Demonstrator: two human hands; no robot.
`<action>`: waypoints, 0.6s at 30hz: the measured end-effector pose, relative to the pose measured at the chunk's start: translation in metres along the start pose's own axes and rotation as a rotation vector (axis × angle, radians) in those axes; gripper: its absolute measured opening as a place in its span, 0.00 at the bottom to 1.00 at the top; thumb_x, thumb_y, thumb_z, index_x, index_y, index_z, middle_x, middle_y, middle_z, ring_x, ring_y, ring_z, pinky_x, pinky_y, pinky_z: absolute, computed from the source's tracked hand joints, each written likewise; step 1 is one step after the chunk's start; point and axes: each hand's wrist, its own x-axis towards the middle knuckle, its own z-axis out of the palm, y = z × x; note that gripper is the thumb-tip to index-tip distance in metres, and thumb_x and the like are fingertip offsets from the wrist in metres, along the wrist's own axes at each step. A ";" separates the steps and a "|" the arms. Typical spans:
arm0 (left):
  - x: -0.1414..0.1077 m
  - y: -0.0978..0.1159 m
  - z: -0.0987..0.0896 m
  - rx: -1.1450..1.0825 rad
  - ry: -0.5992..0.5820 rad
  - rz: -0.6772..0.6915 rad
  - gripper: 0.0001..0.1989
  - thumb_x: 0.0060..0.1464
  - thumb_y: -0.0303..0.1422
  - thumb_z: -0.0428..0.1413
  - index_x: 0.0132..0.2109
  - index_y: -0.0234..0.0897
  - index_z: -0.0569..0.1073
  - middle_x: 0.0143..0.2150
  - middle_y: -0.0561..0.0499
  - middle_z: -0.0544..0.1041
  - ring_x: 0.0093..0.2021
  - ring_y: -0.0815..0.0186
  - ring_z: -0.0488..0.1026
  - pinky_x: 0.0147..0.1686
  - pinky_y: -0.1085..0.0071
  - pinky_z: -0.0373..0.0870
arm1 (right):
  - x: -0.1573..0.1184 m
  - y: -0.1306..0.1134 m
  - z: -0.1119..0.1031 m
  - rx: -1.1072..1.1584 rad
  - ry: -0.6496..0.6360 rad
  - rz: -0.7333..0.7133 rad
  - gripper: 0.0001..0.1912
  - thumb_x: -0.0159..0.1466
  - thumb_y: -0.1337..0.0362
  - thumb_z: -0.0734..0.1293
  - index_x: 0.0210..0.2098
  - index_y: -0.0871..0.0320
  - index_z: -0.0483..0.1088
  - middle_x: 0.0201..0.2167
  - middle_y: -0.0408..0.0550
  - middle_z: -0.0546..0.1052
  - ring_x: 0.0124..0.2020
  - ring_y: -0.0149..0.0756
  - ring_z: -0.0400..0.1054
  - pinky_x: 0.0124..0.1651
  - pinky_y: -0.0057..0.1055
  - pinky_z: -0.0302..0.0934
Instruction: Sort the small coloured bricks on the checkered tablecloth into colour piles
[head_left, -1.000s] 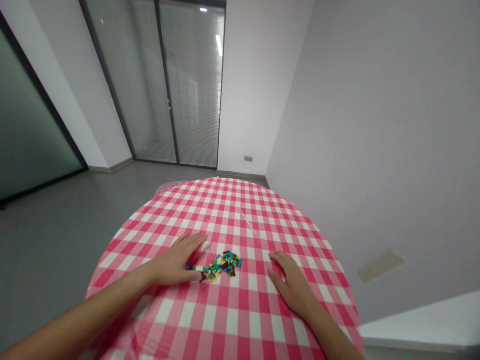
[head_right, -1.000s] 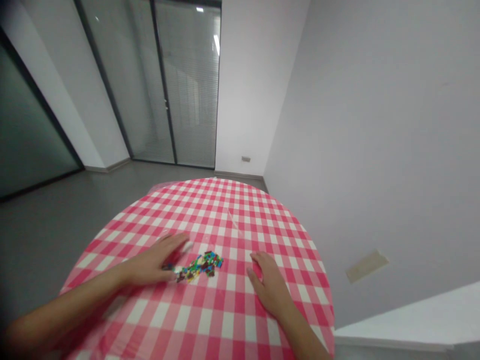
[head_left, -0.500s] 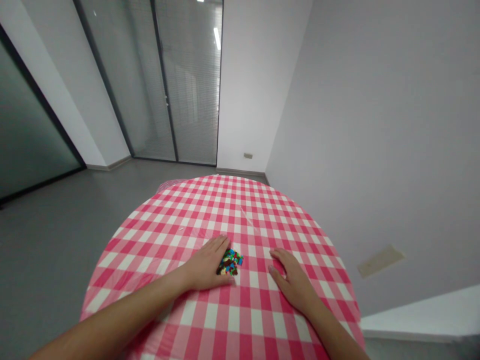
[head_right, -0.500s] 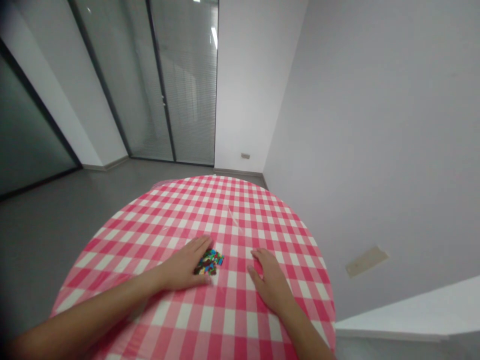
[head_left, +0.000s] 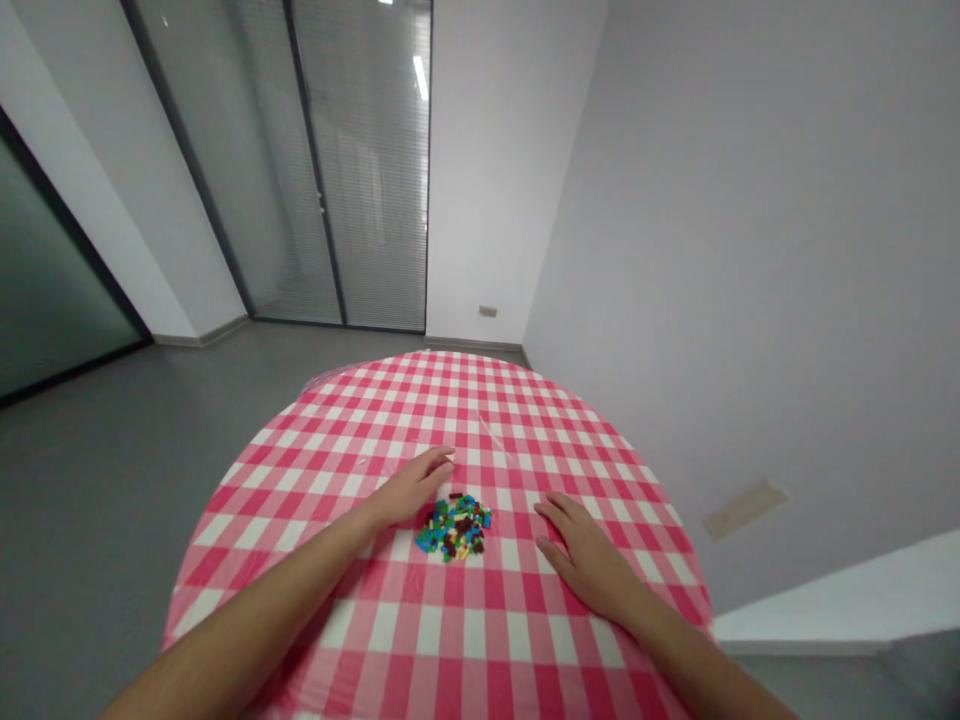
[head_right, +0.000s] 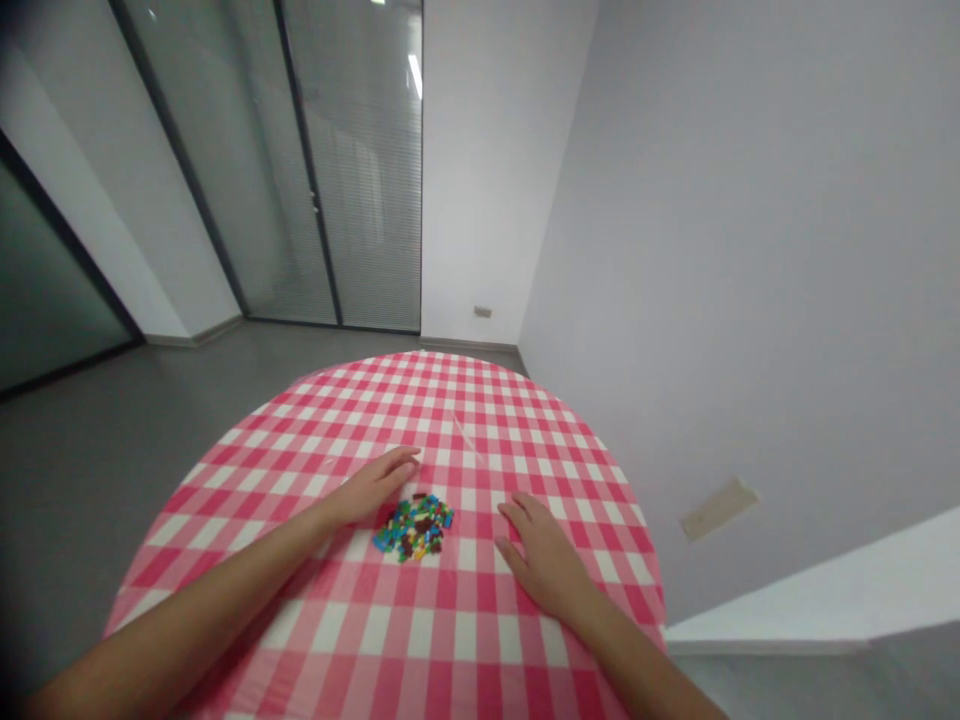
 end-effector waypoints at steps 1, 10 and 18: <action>0.000 -0.003 -0.003 -0.003 0.030 0.009 0.27 0.65 0.49 0.48 0.62 0.35 0.67 0.61 0.39 0.72 0.60 0.55 0.69 0.60 0.56 0.65 | 0.000 0.001 -0.005 0.001 -0.032 -0.005 0.25 0.68 0.53 0.60 0.61 0.55 0.69 0.64 0.57 0.68 0.65 0.51 0.60 0.64 0.53 0.58; -0.010 -0.001 -0.017 0.252 -0.028 0.083 0.11 0.59 0.36 0.52 0.39 0.38 0.79 0.38 0.47 0.81 0.37 0.60 0.75 0.40 0.65 0.70 | 0.065 -0.031 -0.036 0.020 -0.111 -0.029 0.15 0.68 0.60 0.62 0.46 0.56 0.77 0.44 0.55 0.80 0.43 0.46 0.75 0.45 0.41 0.68; -0.011 0.000 -0.014 0.378 -0.058 0.140 0.10 0.58 0.30 0.52 0.39 0.39 0.79 0.37 0.48 0.80 0.39 0.61 0.74 0.42 0.66 0.68 | 0.121 -0.079 0.007 0.319 -0.156 -0.253 0.07 0.65 0.65 0.67 0.38 0.57 0.79 0.34 0.48 0.82 0.35 0.36 0.74 0.38 0.30 0.64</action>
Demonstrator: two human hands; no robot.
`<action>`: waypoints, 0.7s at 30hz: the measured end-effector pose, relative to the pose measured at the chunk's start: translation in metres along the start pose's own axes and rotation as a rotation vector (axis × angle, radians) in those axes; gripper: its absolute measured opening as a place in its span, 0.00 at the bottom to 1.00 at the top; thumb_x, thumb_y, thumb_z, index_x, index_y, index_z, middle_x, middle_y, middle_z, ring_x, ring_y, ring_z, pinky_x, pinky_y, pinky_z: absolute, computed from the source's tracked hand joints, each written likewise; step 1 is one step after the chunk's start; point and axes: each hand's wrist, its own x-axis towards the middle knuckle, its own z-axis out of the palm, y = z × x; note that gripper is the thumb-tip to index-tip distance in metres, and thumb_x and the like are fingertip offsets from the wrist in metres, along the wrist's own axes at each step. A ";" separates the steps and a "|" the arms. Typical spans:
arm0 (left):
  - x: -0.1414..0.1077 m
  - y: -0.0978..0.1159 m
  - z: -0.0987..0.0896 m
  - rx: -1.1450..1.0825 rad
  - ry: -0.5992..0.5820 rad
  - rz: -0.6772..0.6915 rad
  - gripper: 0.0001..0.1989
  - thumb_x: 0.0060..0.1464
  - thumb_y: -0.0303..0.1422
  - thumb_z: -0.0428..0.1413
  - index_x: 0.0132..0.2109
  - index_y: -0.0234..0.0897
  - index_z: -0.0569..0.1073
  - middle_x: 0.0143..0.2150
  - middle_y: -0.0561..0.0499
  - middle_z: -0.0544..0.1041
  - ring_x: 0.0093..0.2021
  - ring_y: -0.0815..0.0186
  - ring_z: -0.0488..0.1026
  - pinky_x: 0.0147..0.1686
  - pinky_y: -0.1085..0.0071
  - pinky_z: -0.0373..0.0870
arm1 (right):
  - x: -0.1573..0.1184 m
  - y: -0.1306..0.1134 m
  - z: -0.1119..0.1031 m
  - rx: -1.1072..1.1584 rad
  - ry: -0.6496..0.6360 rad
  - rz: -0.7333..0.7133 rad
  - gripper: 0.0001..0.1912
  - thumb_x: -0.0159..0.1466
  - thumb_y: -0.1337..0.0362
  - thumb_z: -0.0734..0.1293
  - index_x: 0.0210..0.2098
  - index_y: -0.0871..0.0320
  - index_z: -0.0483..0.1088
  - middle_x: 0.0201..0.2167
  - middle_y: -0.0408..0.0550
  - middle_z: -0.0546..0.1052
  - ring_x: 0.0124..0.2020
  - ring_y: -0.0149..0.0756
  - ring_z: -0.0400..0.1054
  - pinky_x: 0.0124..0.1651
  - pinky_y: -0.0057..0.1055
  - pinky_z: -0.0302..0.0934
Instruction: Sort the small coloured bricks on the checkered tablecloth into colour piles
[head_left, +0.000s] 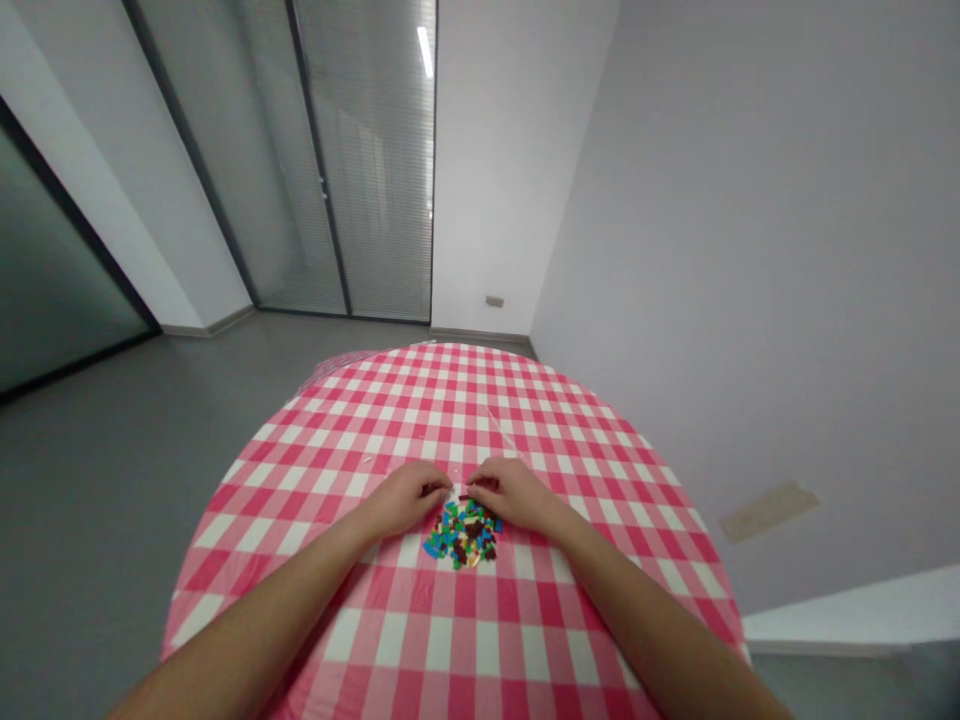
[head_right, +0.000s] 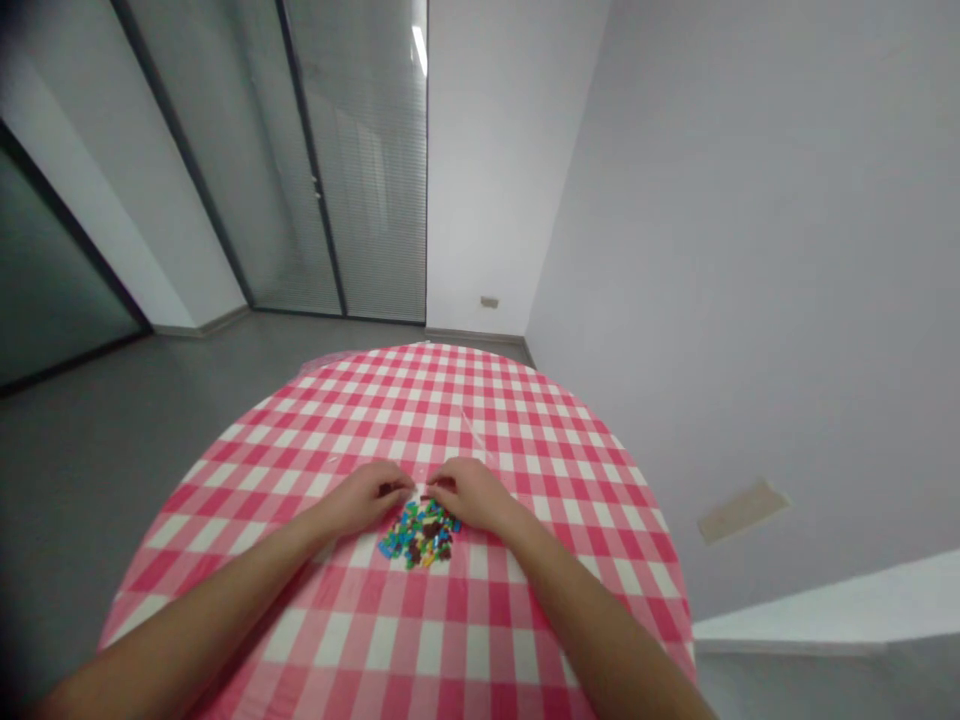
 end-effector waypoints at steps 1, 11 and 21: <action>0.000 0.000 0.000 0.003 -0.002 0.001 0.10 0.58 0.30 0.52 0.39 0.39 0.79 0.37 0.49 0.80 0.39 0.61 0.75 0.42 0.66 0.67 | 0.001 0.001 0.006 0.011 0.006 0.003 0.06 0.64 0.65 0.68 0.37 0.57 0.79 0.33 0.47 0.81 0.34 0.36 0.73 0.37 0.29 0.63; 0.003 0.002 0.003 0.027 0.003 0.014 0.09 0.59 0.30 0.53 0.38 0.39 0.80 0.36 0.48 0.79 0.40 0.61 0.74 0.43 0.65 0.68 | 0.001 0.002 0.026 0.011 0.059 0.090 0.02 0.59 0.66 0.72 0.30 0.57 0.78 0.30 0.47 0.77 0.33 0.36 0.70 0.37 0.30 0.61; 0.002 0.007 0.003 0.019 0.011 0.005 0.09 0.60 0.32 0.53 0.37 0.38 0.79 0.35 0.48 0.78 0.39 0.61 0.74 0.41 0.66 0.67 | 0.000 0.004 0.030 0.037 0.101 0.006 0.07 0.65 0.67 0.68 0.30 0.58 0.75 0.30 0.47 0.77 0.34 0.36 0.69 0.39 0.32 0.61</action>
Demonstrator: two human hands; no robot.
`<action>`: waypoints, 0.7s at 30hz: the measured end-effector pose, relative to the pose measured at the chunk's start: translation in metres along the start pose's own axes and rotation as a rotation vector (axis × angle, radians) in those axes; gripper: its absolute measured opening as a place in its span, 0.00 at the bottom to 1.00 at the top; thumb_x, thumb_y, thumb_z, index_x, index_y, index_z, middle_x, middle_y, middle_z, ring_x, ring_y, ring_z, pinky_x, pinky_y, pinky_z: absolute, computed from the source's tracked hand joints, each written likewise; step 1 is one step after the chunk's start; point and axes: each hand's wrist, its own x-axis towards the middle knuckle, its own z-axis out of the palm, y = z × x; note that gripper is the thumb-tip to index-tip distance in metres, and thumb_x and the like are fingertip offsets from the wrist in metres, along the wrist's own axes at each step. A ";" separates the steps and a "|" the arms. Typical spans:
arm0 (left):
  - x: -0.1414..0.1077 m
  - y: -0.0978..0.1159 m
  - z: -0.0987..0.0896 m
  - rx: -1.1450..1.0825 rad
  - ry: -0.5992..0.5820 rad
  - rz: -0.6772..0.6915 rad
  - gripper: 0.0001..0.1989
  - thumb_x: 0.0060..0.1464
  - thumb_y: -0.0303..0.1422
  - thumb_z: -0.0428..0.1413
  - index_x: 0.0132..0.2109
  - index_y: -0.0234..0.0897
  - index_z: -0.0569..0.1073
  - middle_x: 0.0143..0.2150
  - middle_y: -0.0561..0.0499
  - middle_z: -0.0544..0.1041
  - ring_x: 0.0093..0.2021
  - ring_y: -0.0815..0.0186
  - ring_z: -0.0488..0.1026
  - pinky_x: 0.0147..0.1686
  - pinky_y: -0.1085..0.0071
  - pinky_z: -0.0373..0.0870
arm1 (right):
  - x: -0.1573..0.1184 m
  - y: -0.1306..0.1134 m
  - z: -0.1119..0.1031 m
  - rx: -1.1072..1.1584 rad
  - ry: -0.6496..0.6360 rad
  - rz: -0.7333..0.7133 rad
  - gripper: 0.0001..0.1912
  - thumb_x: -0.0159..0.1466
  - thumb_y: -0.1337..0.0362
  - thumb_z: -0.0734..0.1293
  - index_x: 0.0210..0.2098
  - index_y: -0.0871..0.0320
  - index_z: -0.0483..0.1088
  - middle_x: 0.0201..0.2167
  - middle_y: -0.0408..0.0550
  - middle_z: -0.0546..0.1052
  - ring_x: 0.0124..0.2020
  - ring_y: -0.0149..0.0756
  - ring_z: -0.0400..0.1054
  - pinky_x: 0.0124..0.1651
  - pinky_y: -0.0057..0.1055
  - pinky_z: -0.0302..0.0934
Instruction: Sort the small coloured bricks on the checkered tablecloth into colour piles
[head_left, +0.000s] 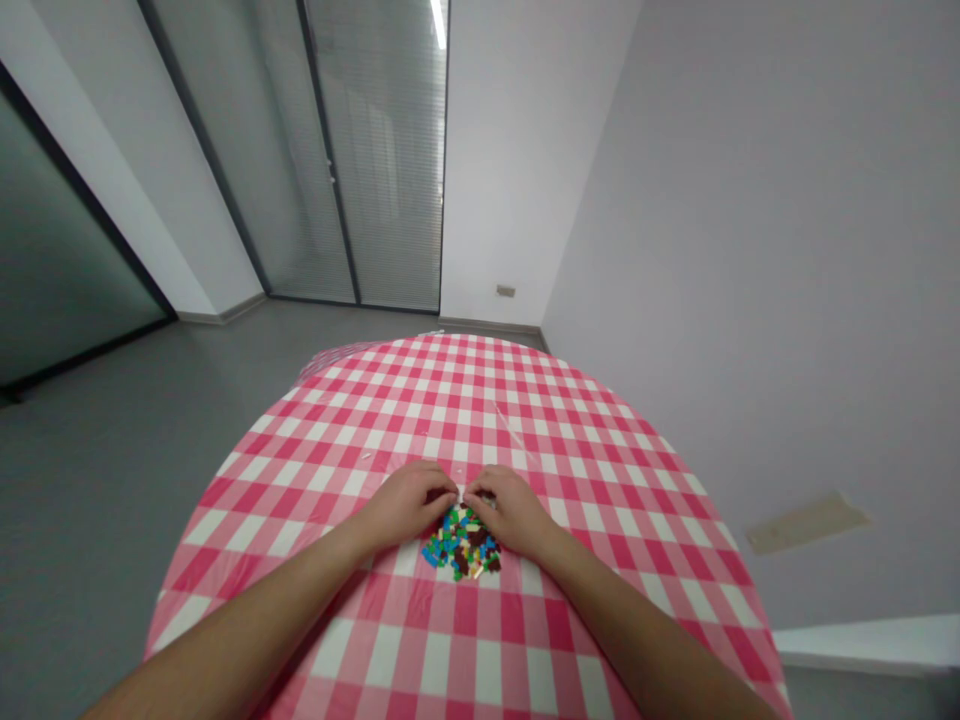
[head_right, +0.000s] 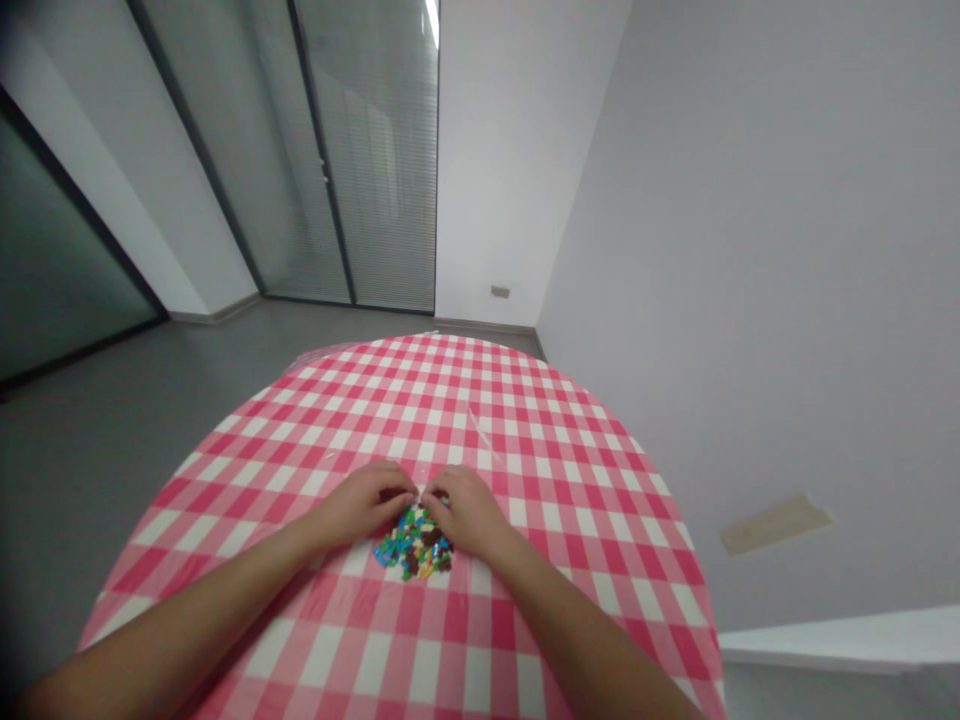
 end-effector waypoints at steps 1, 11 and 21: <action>0.000 0.000 0.000 0.002 0.003 -0.003 0.09 0.60 0.32 0.53 0.36 0.38 0.79 0.34 0.48 0.78 0.39 0.61 0.73 0.41 0.66 0.67 | 0.000 -0.001 -0.001 -0.003 -0.010 -0.007 0.07 0.65 0.67 0.68 0.30 0.58 0.76 0.30 0.47 0.77 0.34 0.36 0.69 0.39 0.32 0.60; 0.001 -0.002 0.000 0.009 0.007 0.045 0.09 0.59 0.28 0.53 0.35 0.36 0.79 0.33 0.50 0.78 0.38 0.63 0.73 0.41 0.68 0.66 | 0.001 -0.004 -0.001 -0.047 -0.036 0.006 0.03 0.61 0.68 0.71 0.30 0.59 0.77 0.29 0.47 0.77 0.34 0.37 0.69 0.41 0.33 0.60; -0.003 0.000 0.003 -0.067 0.123 0.094 0.07 0.61 0.31 0.56 0.43 0.38 0.78 0.38 0.49 0.78 0.41 0.62 0.73 0.44 0.66 0.68 | -0.004 -0.003 0.005 0.216 0.183 0.023 0.03 0.66 0.66 0.65 0.36 0.56 0.71 0.32 0.46 0.77 0.33 0.35 0.70 0.38 0.32 0.62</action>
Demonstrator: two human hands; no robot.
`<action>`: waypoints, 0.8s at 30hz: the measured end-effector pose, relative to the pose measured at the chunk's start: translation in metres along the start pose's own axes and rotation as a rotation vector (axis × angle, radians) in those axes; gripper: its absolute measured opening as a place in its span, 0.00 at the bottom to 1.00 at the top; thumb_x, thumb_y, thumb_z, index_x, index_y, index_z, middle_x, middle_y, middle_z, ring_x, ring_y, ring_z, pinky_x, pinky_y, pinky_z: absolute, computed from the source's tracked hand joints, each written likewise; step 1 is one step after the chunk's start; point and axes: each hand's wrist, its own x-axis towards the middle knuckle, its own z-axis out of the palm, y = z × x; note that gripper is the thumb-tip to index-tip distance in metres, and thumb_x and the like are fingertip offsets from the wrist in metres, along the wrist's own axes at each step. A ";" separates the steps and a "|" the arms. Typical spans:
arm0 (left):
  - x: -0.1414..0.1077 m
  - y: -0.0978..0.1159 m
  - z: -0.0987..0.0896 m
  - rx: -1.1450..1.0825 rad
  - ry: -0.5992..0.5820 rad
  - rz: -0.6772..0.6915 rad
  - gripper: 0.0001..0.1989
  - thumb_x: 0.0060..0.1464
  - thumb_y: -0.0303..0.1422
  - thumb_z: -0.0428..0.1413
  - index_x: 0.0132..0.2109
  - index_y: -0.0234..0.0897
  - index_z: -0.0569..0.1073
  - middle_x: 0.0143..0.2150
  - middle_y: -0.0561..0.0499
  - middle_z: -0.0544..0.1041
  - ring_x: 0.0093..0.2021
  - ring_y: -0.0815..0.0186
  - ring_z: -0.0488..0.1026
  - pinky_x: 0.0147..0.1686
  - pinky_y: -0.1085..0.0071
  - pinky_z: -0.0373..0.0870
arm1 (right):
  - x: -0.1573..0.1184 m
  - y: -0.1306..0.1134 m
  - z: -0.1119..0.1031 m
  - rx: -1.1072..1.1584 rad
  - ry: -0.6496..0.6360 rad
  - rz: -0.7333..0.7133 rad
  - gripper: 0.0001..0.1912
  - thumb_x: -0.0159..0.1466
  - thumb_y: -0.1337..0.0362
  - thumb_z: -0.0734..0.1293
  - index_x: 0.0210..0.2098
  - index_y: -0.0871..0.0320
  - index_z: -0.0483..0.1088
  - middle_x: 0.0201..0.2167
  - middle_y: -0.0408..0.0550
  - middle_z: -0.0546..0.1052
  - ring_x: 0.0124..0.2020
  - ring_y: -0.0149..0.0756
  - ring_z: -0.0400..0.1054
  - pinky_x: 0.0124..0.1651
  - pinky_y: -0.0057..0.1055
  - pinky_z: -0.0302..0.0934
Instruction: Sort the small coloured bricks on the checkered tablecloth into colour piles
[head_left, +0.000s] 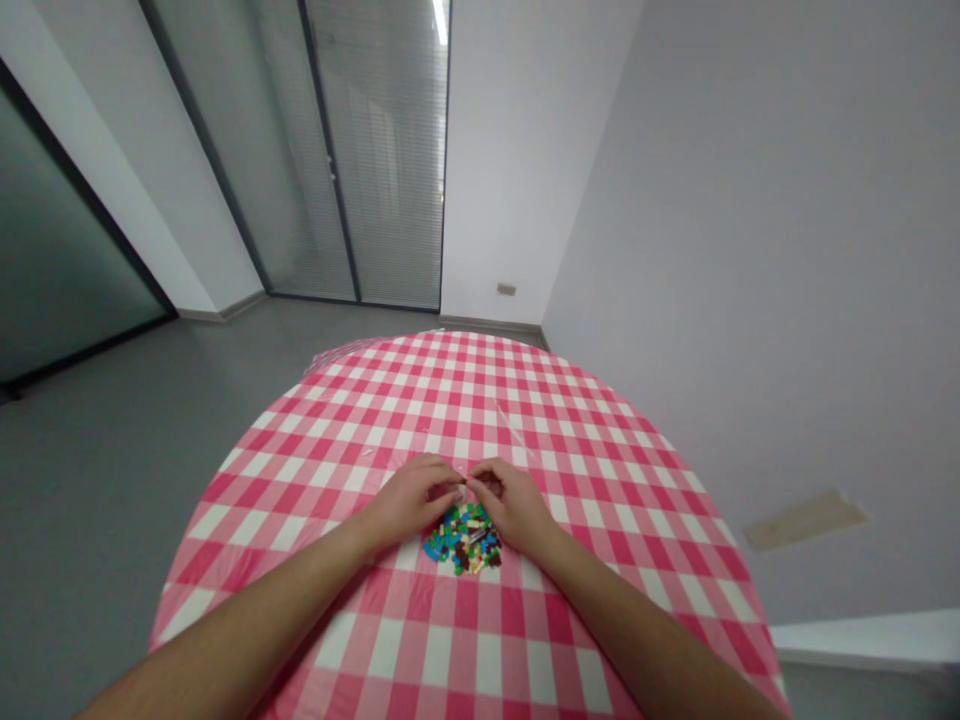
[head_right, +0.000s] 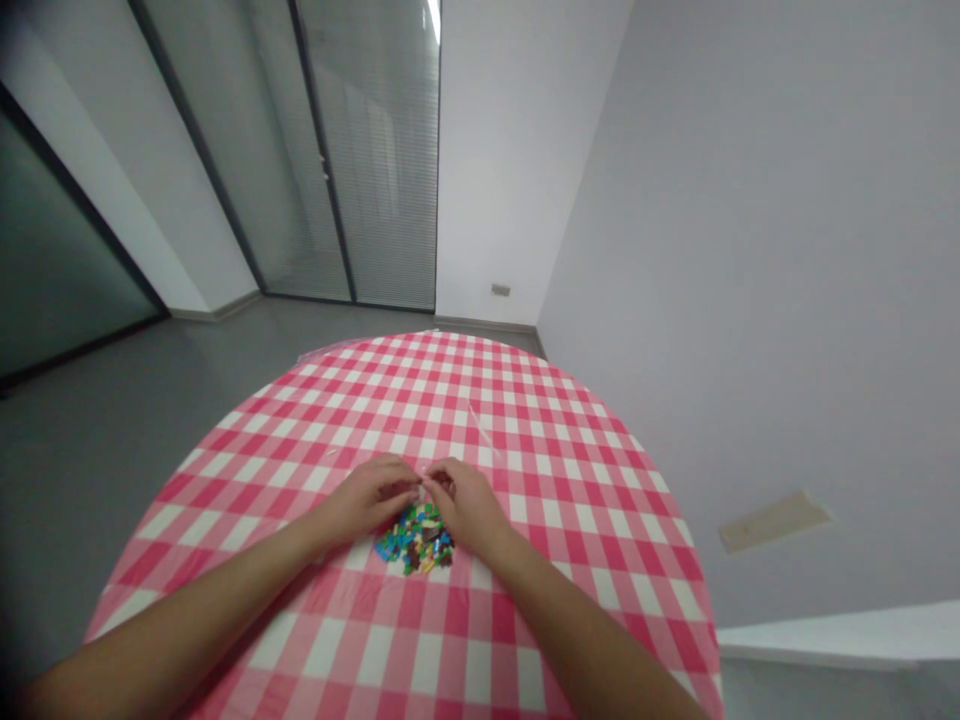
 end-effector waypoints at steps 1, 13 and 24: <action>0.000 -0.001 0.001 0.003 0.023 0.015 0.07 0.61 0.30 0.57 0.44 0.38 0.78 0.39 0.49 0.78 0.42 0.62 0.73 0.44 0.66 0.68 | 0.000 0.000 0.000 0.041 0.027 0.024 0.02 0.65 0.65 0.65 0.36 0.56 0.70 0.31 0.45 0.76 0.32 0.35 0.69 0.36 0.31 0.62; 0.003 -0.001 0.003 0.154 0.100 0.153 0.05 0.62 0.28 0.56 0.40 0.38 0.76 0.36 0.50 0.79 0.39 0.62 0.72 0.42 0.64 0.67 | 0.000 0.001 0.004 0.143 0.062 0.080 0.08 0.62 0.63 0.66 0.28 0.55 0.63 0.24 0.40 0.70 0.26 0.31 0.63 0.30 0.28 0.59; 0.007 -0.023 -0.008 0.305 0.253 -0.105 0.05 0.62 0.31 0.57 0.40 0.39 0.79 0.38 0.49 0.81 0.41 0.58 0.74 0.44 0.59 0.66 | 0.004 0.007 -0.010 -0.022 0.145 -0.012 0.07 0.62 0.68 0.62 0.38 0.56 0.71 0.33 0.48 0.77 0.33 0.36 0.70 0.38 0.33 0.65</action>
